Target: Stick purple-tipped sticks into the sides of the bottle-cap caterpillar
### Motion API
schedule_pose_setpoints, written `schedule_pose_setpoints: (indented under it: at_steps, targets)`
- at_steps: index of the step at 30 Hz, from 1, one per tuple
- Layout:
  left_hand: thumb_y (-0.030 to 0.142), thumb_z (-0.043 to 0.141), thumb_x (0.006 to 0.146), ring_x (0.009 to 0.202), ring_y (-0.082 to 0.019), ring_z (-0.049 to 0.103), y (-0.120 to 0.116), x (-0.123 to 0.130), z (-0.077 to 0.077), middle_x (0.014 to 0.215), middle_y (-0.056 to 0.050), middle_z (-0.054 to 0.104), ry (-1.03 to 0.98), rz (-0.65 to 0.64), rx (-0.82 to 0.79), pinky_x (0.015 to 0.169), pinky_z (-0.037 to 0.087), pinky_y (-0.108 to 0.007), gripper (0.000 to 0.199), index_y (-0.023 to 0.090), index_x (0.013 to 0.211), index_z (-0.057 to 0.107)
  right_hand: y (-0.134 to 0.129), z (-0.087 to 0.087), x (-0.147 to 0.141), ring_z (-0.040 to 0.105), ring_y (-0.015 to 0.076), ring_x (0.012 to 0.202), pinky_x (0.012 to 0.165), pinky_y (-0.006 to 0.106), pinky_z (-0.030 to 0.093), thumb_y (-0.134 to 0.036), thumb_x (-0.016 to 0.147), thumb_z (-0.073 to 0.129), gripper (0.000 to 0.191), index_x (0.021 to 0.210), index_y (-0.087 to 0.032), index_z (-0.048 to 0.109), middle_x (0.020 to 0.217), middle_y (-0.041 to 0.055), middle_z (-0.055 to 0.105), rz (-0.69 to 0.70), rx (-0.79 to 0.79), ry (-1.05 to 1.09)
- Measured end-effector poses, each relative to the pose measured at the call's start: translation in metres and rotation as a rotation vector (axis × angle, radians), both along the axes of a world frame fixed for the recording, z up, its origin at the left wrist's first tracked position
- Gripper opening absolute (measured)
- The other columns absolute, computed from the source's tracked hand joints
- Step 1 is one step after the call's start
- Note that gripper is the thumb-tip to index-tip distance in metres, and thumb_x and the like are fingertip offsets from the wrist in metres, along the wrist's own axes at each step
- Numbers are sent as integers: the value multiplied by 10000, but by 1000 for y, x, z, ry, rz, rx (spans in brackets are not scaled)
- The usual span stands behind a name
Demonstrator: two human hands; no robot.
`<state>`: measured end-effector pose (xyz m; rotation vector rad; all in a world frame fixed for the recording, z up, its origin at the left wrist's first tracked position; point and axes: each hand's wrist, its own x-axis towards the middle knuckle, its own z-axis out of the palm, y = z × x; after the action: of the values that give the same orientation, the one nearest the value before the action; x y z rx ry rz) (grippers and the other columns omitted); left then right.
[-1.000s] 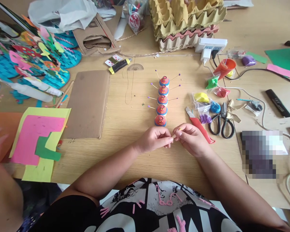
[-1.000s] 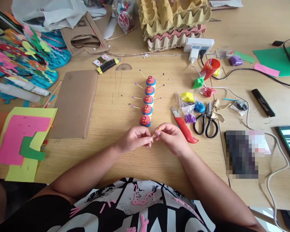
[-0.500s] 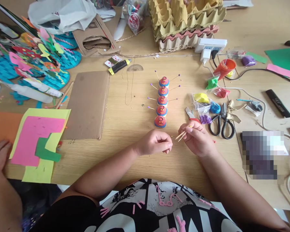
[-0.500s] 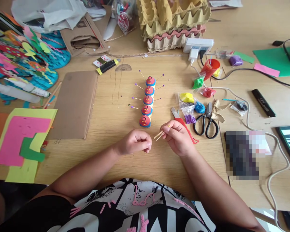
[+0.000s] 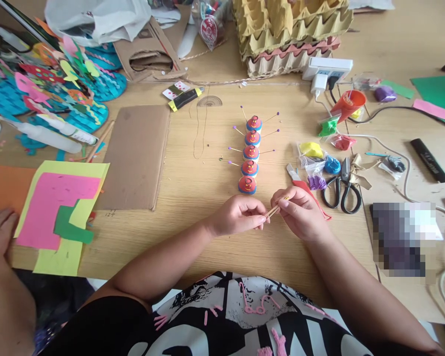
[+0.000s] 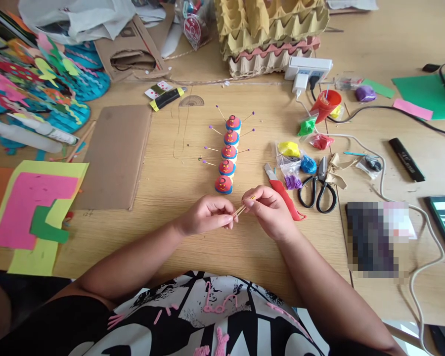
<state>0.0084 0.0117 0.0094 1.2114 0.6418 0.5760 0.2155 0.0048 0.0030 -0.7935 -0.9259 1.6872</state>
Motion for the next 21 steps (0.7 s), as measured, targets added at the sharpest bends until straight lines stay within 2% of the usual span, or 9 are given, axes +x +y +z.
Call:
schedule_pose_setpoints:
  at_steps: [3, 8, 13, 21]
  targets:
    - [296, 656, 898, 691, -114, 645, 0, 0, 0, 743, -46, 684, 22, 11, 17, 661, 526, -228, 181, 123, 867, 696, 0, -1, 0, 651, 132, 728, 626, 264, 537, -283, 817, 848, 148, 775, -225, 719, 792, 4, 719, -9, 0, -18]
    - [279, 639, 883, 675, -118, 638, 0, 0, -2, 729, -38, 677, 64, 43, 56, 644, 515, -231, 155, 134, 842, 677, -1, -3, 1, 663, 122, 683, 637, 265, 547, -309, 817, 852, 170, 794, -222, 707, 783, -6, 721, -17, 10, -70]
    - [264, 637, 871, 654, -120, 630, -2, 1, -1, 749, -45, 690, 126, 54, 124, 617, 496, -232, 133, 136, 851, 669, -2, -7, 3, 667, 115, 697, 653, 256, 545, -271, 851, 823, 115, 836, -230, 716, 822, -3, 725, -23, 59, -121]
    - [202, 617, 860, 630, -108, 616, -2, 0, -3, 731, -32, 691, 162, 90, 171, 591, 477, -207, 79, 145, 807, 631, -4, -5, 2, 636, 119, 651, 633, 264, 545, -312, 817, 857, 179, 824, -228, 699, 757, -7, 695, -49, 46, -186]
